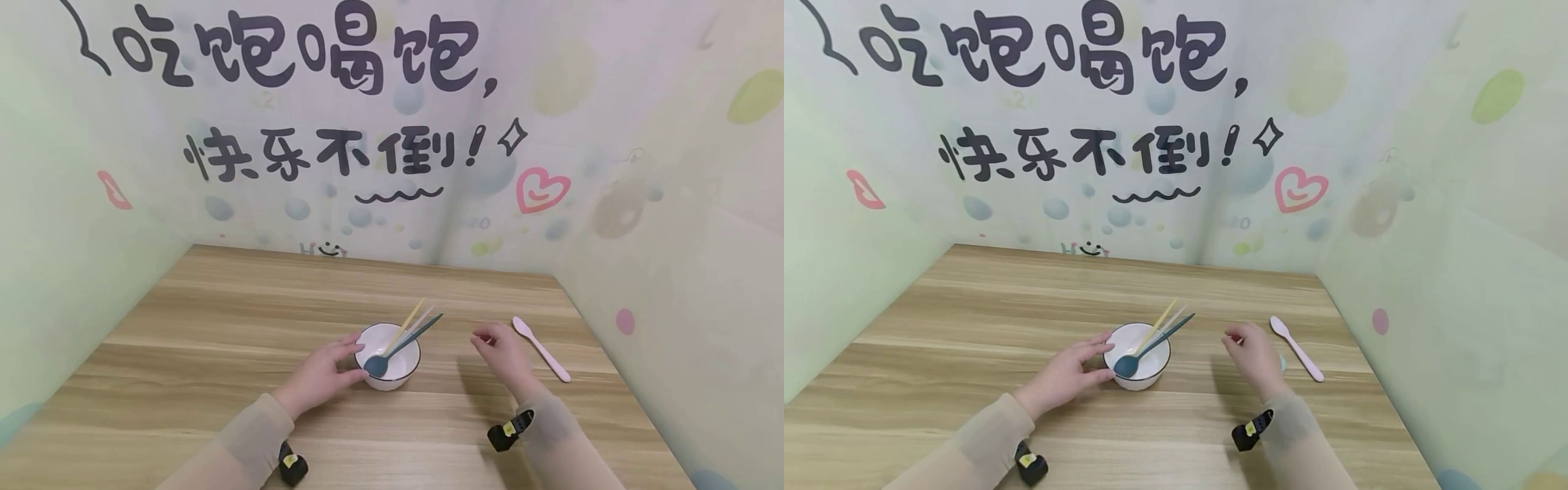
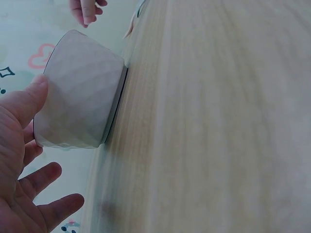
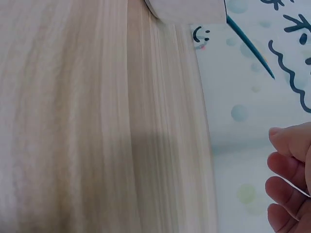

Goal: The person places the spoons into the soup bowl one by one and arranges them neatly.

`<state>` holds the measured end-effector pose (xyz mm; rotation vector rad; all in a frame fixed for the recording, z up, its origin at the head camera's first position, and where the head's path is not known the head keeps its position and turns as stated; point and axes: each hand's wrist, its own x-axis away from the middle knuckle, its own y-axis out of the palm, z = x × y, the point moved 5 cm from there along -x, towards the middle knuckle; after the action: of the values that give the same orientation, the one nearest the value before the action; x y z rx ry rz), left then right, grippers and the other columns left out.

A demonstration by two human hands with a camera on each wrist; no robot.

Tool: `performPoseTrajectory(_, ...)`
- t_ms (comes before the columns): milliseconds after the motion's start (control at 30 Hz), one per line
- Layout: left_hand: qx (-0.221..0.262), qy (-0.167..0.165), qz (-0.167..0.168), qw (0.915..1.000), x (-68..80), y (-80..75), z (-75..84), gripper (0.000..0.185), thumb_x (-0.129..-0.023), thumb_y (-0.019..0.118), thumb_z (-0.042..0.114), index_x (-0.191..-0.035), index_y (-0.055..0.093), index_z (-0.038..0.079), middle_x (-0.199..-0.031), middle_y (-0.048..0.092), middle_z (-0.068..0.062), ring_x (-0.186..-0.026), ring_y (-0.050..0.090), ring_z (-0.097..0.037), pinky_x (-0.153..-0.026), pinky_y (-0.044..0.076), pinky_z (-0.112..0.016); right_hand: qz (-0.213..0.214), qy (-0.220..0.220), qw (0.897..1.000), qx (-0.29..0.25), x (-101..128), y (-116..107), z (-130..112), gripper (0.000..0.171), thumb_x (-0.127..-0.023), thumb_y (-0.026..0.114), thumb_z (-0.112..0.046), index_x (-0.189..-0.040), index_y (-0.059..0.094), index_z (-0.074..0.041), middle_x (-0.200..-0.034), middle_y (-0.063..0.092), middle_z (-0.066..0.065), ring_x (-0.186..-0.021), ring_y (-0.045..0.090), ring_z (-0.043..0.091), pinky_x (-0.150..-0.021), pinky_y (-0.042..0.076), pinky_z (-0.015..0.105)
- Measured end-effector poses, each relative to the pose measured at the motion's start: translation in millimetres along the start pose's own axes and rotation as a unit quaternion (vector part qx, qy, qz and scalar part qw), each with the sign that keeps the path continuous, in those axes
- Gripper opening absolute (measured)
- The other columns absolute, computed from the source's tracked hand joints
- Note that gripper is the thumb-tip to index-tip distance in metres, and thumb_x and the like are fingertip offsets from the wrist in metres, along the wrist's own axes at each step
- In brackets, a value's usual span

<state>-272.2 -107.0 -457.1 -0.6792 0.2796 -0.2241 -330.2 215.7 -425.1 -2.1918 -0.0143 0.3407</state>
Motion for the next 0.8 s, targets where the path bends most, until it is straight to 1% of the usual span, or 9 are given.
performPoseTrajectory(67,-0.002,0.000,-0.001,1.0000,-0.3,0.3,-0.5,0.055,-0.085,0.075,0.032,-0.130,0.060,0.005,-0.149,0.042,-0.008,-0.137,0.037,-0.029,-0.111,0.031,-0.048,0.003,0.015,1.000,-0.008,1.7,-2.4,5.3,0.020,-0.091,0.066,-0.015,-0.106,0.071,-0.003,-0.094,0.063,0.006,-0.080,0.056,0.018,-0.065,0.048,0.030)
performPoseTrajectory(167,-0.004,0.002,0.001,1.0000,-0.5,0.4,-1.0,0.055,-0.084,0.075,0.033,-0.130,0.060,0.005,-0.149,0.042,-0.008,-0.137,0.037,-0.029,-0.111,0.031,-0.048,0.015,0.030,0.999,-0.005,5.1,-7.4,10.8,0.020,-0.090,0.067,-0.015,-0.104,0.071,-0.001,-0.091,0.064,0.008,-0.077,0.055,0.018,-0.063,0.047,0.030)
performPoseTrajectory(300,-0.004,0.005,0.002,1.0000,-0.4,0.3,-1.0,0.055,-0.084,0.075,0.032,-0.130,0.060,0.005,-0.149,0.042,-0.007,-0.137,0.037,-0.029,-0.111,0.031,-0.048,0.037,0.049,0.998,0.011,10.9,-13.7,18.7,0.020,-0.089,0.069,-0.015,-0.102,0.072,-0.001,-0.088,0.066,0.007,-0.075,0.055,0.018,-0.062,0.045,0.030)
performPoseTrajectory(433,0.000,0.006,0.003,1.0000,0.0,0.2,-0.7,0.055,-0.084,0.075,0.032,-0.130,0.060,0.005,-0.149,0.042,-0.007,-0.137,0.037,-0.029,-0.111,0.031,-0.048,0.049,0.087,0.995,0.014,18.3,-19.7,28.4,0.023,-0.089,0.067,-0.017,-0.105,0.071,0.000,-0.089,0.066,0.008,-0.076,0.056,0.019,-0.062,0.044,0.029)
performPoseTrajectory(533,-0.001,0.006,0.003,1.0000,-0.2,0.6,-0.1,0.055,-0.084,0.075,0.032,-0.130,0.060,0.005,-0.149,0.042,-0.008,-0.137,0.037,-0.029,-0.111,0.031,-0.048,0.055,0.120,0.991,0.015,25.1,-24.6,36.0,0.027,-0.090,0.066,-0.019,-0.108,0.071,0.000,-0.093,0.068,0.011,-0.081,0.059,0.024,-0.065,0.045,0.032)
performPoseTrajectory(667,-0.001,0.006,0.003,1.0000,0.1,0.3,1.4,0.055,-0.084,0.075,0.031,-0.130,0.060,0.004,-0.149,0.042,-0.008,-0.137,0.037,-0.030,-0.110,0.032,-0.048,0.058,0.153,0.986,0.003,34.0,-28.9,45.4,0.029,-0.090,0.064,-0.019,-0.109,0.069,0.003,-0.099,0.068,0.017,-0.089,0.060,0.030,-0.072,0.046,0.039)
performPoseTrajectory(800,-0.001,0.006,0.003,1.0000,0.1,0.2,2.0,0.055,-0.084,0.075,0.031,-0.130,0.060,0.004,-0.149,0.042,-0.008,-0.137,0.037,-0.030,-0.110,0.032,-0.048,0.059,0.182,0.981,-0.022,41.0,-30.5,54.1,0.033,-0.092,0.061,-0.020,-0.112,0.066,0.006,-0.103,0.066,0.022,-0.094,0.059,0.033,-0.078,0.046,0.045)
